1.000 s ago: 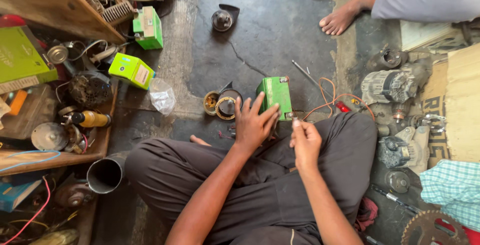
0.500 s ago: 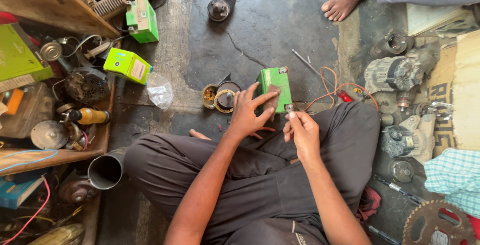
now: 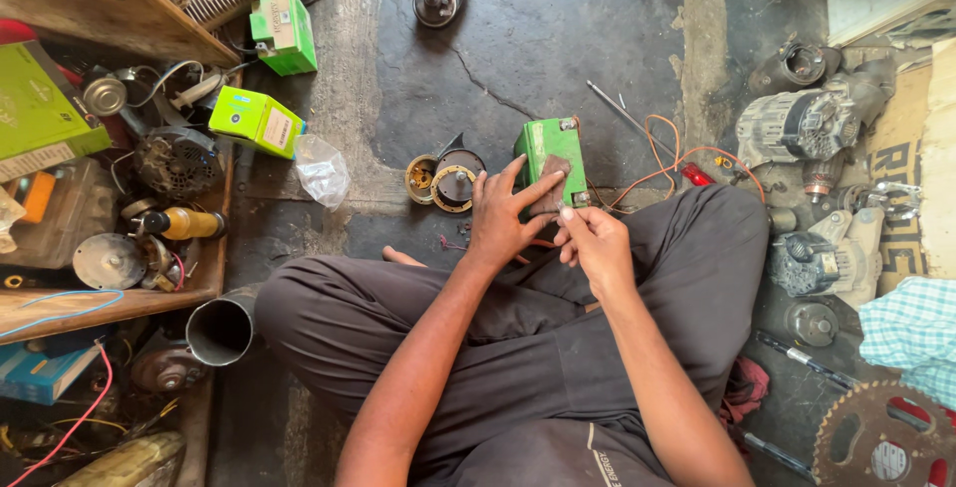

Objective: The person sits on the floor and uses a small metal tool to scrape and clean the surface of a green rectangular electronic component. The person holds the component steady with one hand while repeatedly scraping the top surface with the other hand.

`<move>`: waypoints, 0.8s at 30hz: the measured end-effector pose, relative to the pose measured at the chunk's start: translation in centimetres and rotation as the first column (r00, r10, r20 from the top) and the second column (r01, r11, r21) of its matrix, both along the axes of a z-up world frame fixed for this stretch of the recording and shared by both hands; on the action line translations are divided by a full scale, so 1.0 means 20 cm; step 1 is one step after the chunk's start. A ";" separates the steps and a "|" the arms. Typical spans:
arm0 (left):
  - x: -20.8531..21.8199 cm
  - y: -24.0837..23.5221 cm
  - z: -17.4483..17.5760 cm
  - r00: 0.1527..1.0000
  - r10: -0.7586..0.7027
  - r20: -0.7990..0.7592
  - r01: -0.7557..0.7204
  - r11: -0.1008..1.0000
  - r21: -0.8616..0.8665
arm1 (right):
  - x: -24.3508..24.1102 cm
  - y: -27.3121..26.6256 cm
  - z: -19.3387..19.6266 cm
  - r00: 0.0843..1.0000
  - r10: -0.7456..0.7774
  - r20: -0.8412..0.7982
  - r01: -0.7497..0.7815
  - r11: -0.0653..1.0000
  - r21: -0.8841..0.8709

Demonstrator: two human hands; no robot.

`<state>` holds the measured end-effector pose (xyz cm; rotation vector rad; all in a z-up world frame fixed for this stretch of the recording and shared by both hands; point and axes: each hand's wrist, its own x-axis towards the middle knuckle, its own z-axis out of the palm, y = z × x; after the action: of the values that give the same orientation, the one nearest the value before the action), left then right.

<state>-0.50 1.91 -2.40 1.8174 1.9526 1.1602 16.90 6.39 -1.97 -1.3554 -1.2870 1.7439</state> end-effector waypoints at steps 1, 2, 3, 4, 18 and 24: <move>0.00 0.00 0.00 1.000 0.006 -0.002 -0.006 1.000 -0.009 | -0.02 0.00 -0.01 1.000 -0.025 0.013 0.025 1.000 -0.011; 0.00 0.00 0.01 1.000 0.011 -0.003 -0.011 1.000 -0.019 | -0.04 -0.02 -0.03 0.998 -0.049 0.027 0.049 0.999 -0.021; 0.00 0.00 0.01 1.000 0.015 -0.005 -0.015 1.000 -0.025 | -0.05 -0.02 -0.04 0.996 -0.075 0.041 0.076 0.997 -0.027; -0.01 0.00 0.02 1.000 -0.005 0.025 0.005 1.000 -0.020 | -0.06 -0.03 -0.05 0.995 -0.091 0.030 0.092 0.995 -0.024; -0.06 0.01 0.06 0.998 -0.036 -0.052 0.032 0.997 -0.067 | -0.07 -0.04 -0.07 0.995 -0.097 -0.013 0.097 0.995 -0.033; -0.03 -0.03 0.07 0.991 -0.037 -0.132 0.019 0.991 -0.134 | -0.04 -0.04 -0.10 0.997 -0.069 -0.043 0.068 0.998 -0.019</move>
<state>-1.02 1.34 -0.95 1.8904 2.0163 0.8978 16.11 5.62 -4.04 -1.3477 -1.1907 1.7327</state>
